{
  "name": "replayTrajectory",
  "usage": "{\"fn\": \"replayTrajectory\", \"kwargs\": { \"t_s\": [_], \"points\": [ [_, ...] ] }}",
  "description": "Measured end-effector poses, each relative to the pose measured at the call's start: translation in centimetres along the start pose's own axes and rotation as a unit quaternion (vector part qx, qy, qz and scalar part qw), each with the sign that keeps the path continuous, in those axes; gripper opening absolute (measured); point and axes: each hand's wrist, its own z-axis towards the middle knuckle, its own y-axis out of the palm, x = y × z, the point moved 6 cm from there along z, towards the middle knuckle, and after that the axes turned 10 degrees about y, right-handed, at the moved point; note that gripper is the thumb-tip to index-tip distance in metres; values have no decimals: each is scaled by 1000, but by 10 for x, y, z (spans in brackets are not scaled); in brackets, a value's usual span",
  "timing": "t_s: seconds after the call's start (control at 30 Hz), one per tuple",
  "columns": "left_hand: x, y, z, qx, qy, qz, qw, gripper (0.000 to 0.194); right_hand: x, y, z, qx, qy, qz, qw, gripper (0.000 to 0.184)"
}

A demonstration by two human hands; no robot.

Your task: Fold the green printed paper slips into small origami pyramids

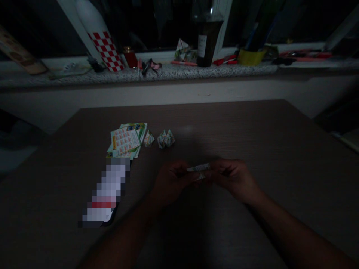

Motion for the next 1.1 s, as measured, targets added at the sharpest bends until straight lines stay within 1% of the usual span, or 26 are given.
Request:
{"fn": "replayTrajectory", "kwargs": {
  "t_s": [0.17,0.27,0.37,0.5,0.6,0.7,0.8,0.83,0.9,0.97,1.03,1.1],
  "points": [
    [-6,3,0,11,-36,-16,999,22,3,-3,0,4,-8,19,1000,21],
    [-6,4,0,5,-32,6,999,21,6,-4,0,4,-4,7,1000,20],
    [-3,1,1,15,-25,49,998,17,10,-3,2,0,6,7,1000,22],
    [-3,0,2,20,-23,62,998,16,12,-5,1,20,-1,-3,1000,22],
    [-6,1,1,15,-33,47,998,17,10,-6,0,29,-8,-21,999,22],
    [-7,3,1,10,-30,18,999,18,10,-4,0,22,11,-10,1000,23],
    [-9,2,2,19,-38,-36,998,27,11,-1,2,3,17,17,1000,20],
    [-11,2,3,26,-44,-61,997,30,10,-1,2,0,4,22,1000,21],
    [-12,1,4,44,-53,-117,991,34,5,-3,1,13,-45,6,999,27],
    [-13,0,4,58,-68,-166,982,39,-2,-7,-3,46,-115,-61,990,27],
    [-13,1,4,62,-93,-194,975,45,-10,-7,-8,67,-189,-153,968,23],
    [-13,3,3,53,-115,-204,971,51,-16,-5,-13,70,-245,-217,942,20]
  ]
}}
